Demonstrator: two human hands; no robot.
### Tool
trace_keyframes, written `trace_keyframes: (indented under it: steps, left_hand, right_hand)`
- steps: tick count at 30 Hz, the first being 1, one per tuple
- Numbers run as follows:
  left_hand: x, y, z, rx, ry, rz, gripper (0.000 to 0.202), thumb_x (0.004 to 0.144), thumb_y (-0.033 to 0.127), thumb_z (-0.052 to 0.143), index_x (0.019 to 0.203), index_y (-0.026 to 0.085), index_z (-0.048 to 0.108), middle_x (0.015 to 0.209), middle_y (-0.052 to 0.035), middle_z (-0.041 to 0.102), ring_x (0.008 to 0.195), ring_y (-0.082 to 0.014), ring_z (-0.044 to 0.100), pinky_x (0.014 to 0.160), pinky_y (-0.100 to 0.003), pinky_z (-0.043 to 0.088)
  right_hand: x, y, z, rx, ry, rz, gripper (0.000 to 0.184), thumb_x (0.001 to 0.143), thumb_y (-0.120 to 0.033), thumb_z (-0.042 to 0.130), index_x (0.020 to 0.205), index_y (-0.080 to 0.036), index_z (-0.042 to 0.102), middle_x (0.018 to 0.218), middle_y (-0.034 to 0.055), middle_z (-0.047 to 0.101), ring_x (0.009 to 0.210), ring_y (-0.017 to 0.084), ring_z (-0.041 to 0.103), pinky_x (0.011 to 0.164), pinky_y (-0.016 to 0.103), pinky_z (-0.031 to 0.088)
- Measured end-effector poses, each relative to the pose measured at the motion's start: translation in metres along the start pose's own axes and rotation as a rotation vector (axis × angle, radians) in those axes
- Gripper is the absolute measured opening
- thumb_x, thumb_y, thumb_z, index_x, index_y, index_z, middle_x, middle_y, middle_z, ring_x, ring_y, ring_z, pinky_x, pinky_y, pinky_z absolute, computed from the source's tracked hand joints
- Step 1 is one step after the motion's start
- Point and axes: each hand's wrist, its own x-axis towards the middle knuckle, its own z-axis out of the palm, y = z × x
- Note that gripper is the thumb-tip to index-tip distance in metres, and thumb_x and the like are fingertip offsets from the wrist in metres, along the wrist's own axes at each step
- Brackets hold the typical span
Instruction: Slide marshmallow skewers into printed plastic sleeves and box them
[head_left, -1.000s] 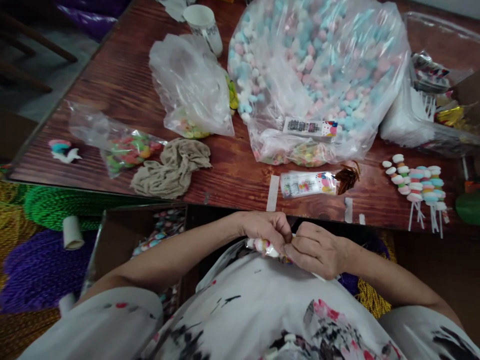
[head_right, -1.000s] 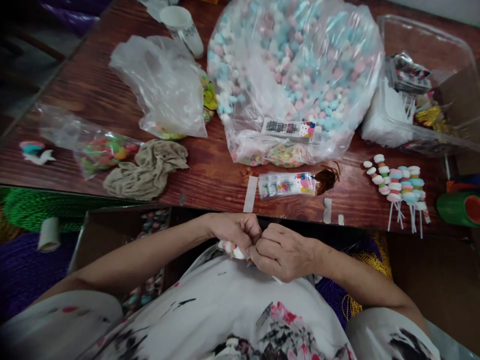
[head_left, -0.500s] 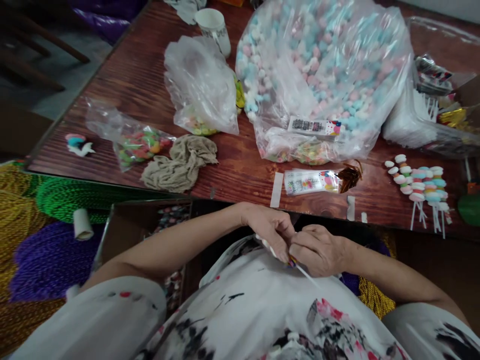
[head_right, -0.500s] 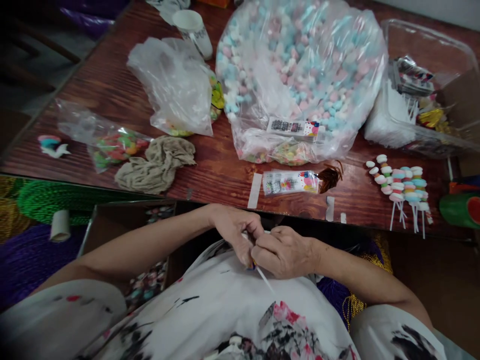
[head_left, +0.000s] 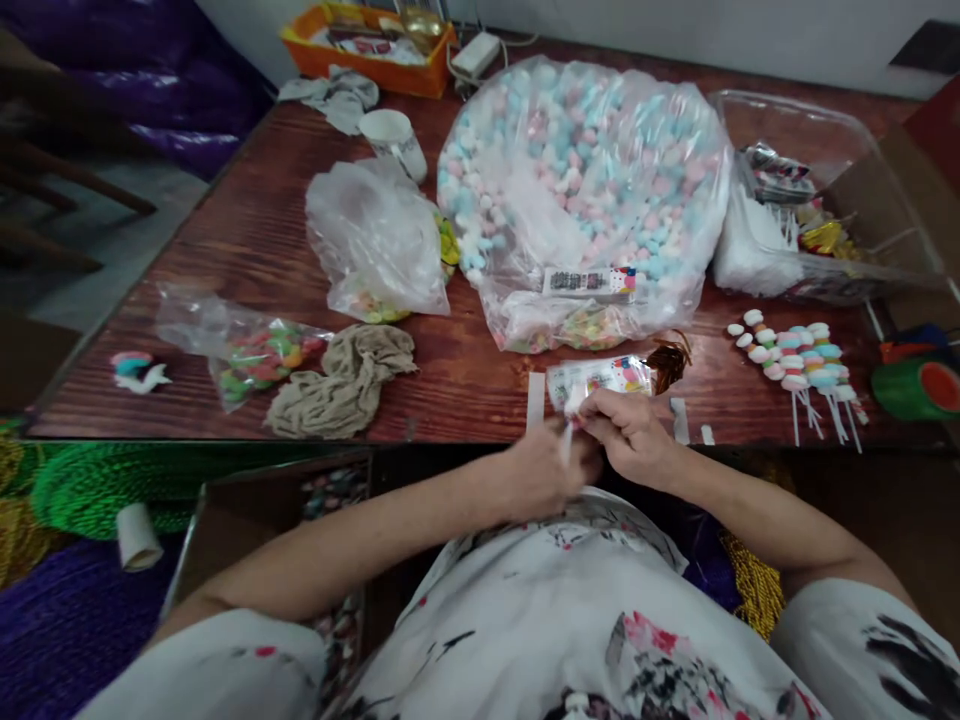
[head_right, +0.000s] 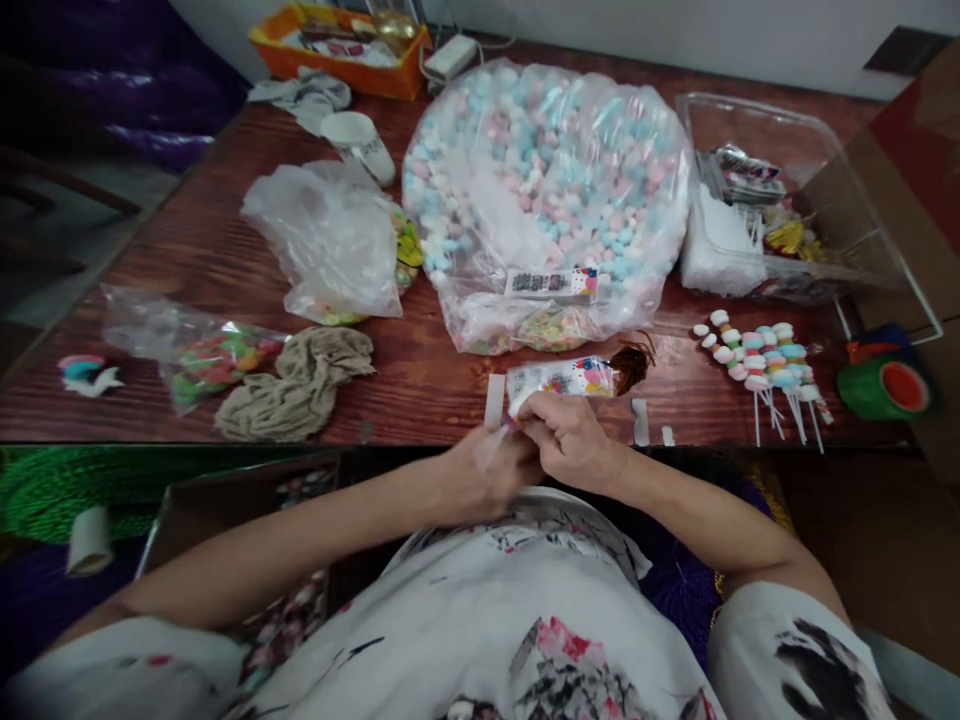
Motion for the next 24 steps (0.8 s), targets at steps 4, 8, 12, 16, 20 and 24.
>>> trace_keyframes:
  steps: [4, 8, 12, 16, 20, 24]
  left_hand:
    - [-0.004, -0.038, 0.013, -0.272, 0.450, -0.302, 0.030, 0.092, 0.016, 0.047, 0.116, 0.018, 0.064, 0.119, -0.0117, 0.064, 0.109, -0.0214, 0.060, 0.094, -0.039, 0.051]
    - [-0.011, -0.036, 0.014, -0.448, 0.626, -0.406, 0.048, 0.090, 0.029, 0.061, 0.136, 0.030, 0.053, 0.149, -0.0088, 0.043, 0.141, -0.0269, 0.033, 0.116, -0.050, 0.028]
    - [-0.015, -0.022, 0.021, -1.017, 0.645, -0.492, 0.079, 0.082, 0.041, 0.071, 0.149, 0.039, 0.029, 0.158, -0.0077, 0.027, 0.139, -0.0277, 0.039, 0.111, -0.046, 0.038]
    - [-0.020, -0.012, 0.021, -1.424, 0.634, -0.629, 0.079, 0.075, 0.043, 0.077, 0.144, 0.035, 0.038, 0.136, -0.0095, 0.052, 0.104, -0.0198, 0.062, 0.084, -0.033, 0.054]
    - [-0.025, -0.003, 0.020, -1.321, 0.378, -0.700, 0.038, 0.081, 0.042, 0.070, 0.106, 0.013, 0.063, 0.081, -0.0036, 0.063, 0.063, -0.0101, 0.057, 0.060, -0.022, 0.049]
    - [-0.028, -0.005, 0.023, -0.570, 0.438, -0.654, 0.018, 0.088, 0.027, 0.061, 0.098, 0.012, 0.065, 0.078, -0.0029, 0.066, 0.068, -0.0124, 0.062, 0.067, -0.023, 0.052]
  right_hand:
    - [-0.004, -0.001, 0.015, 0.367, -0.024, 0.188, 0.013, 0.084, -0.016, 0.048, 0.071, -0.019, 0.049, 0.061, -0.0048, 0.048, 0.056, 0.009, 0.043, 0.055, 0.021, 0.036]
    - [-0.004, 0.009, 0.027, 0.234, 0.097, 0.156, 0.013, 0.082, -0.014, 0.050, 0.070, -0.019, 0.050, 0.061, -0.0046, 0.049, 0.055, 0.009, 0.044, 0.055, 0.022, 0.037]
    - [0.002, 0.009, 0.030, -0.054, 0.294, -0.176, 0.014, 0.089, -0.012, 0.044, 0.082, -0.020, 0.053, 0.067, -0.0008, 0.053, 0.061, 0.012, 0.050, 0.059, 0.025, 0.040]
    - [0.005, 0.010, 0.037, -0.287, 0.471, -0.466, 0.018, 0.089, -0.012, 0.041, 0.102, -0.017, 0.054, 0.080, 0.0068, 0.061, 0.073, 0.018, 0.058, 0.064, 0.030, 0.045]
    - [0.005, 0.020, 0.041, -0.397, 0.434, -0.595, 0.018, 0.088, -0.014, 0.041, 0.102, -0.015, 0.054, 0.077, 0.0076, 0.061, 0.069, 0.018, 0.057, 0.062, 0.031, 0.044]
    - [0.005, 0.018, 0.040, -0.146, 0.285, -0.280, 0.011, 0.087, -0.017, 0.044, 0.082, -0.020, 0.053, 0.067, 0.0028, 0.056, 0.062, 0.015, 0.052, 0.060, 0.029, 0.042]
